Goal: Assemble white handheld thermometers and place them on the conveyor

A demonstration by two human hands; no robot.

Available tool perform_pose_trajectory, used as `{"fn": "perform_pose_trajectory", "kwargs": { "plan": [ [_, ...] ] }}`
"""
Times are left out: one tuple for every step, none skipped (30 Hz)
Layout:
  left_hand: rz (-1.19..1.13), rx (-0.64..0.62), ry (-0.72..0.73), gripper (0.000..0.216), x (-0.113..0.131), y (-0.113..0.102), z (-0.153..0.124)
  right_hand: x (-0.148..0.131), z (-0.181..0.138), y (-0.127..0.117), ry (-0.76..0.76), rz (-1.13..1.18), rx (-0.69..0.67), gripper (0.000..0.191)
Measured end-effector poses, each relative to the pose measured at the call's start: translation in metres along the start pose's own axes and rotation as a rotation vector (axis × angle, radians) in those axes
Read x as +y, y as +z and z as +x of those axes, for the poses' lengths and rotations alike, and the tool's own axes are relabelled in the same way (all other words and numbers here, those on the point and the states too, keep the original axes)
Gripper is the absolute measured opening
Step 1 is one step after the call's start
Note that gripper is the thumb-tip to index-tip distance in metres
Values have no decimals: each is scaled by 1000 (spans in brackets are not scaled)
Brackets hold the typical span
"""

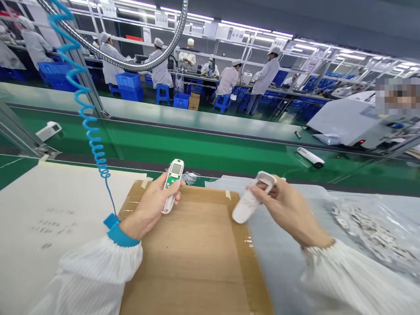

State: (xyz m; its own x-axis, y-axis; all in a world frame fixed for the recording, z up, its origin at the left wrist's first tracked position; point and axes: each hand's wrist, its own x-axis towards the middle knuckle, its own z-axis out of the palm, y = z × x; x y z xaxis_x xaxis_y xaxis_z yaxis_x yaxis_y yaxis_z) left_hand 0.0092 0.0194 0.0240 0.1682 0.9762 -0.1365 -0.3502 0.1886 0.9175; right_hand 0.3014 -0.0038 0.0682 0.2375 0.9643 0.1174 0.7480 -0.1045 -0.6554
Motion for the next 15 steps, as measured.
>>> {"fn": "perform_pose_trajectory", "kwargs": {
  "plan": [
    [94,10,19,32,-2,1,0,-15,1,14,-1,221,-37,36],
    [183,16,43,35,-5,1,-1,-28,2,30,9,417,-79,45],
    [251,14,68,39,-7,1,-1,-40,2,49,19,577,-106,53],
    [291,10,91,44,-9,1,-1,-50,1,68,37,702,-136,58],
    [309,6,108,48,-11,1,-1,-58,0,86,59,800,-170,61],
    [315,15,110,51,-12,0,0,-65,-3,102,75,888,-203,60],
    [316,38,95,52,-12,-1,0,-70,-6,115,84,975,-244,59],
    [317,67,62,50,-12,-2,1,-73,-9,125,87,1057,-294,58],
    [318,96,13,46,-11,-3,2,-74,-12,131,85,1126,-351,57],
    [314,116,-40,42,-10,-4,3,-74,-14,134,76,1177,-407,56],
    [300,121,-86,38,-8,-5,4,-71,-16,135,64,1207,-454,56],
    [282,112,-120,37,-7,-6,5,-67,-16,134,51,1218,-492,55],
    [269,92,-138,37,-6,-7,5,-63,-17,133,34,1215,-512,54],
    [267,79,-145,37,-6,-7,6,-57,-16,132,14,1205,-513,53],
    [276,75,-143,36,-6,-8,7,-52,-15,131,-12,1190,-502,52]
  ]
}}
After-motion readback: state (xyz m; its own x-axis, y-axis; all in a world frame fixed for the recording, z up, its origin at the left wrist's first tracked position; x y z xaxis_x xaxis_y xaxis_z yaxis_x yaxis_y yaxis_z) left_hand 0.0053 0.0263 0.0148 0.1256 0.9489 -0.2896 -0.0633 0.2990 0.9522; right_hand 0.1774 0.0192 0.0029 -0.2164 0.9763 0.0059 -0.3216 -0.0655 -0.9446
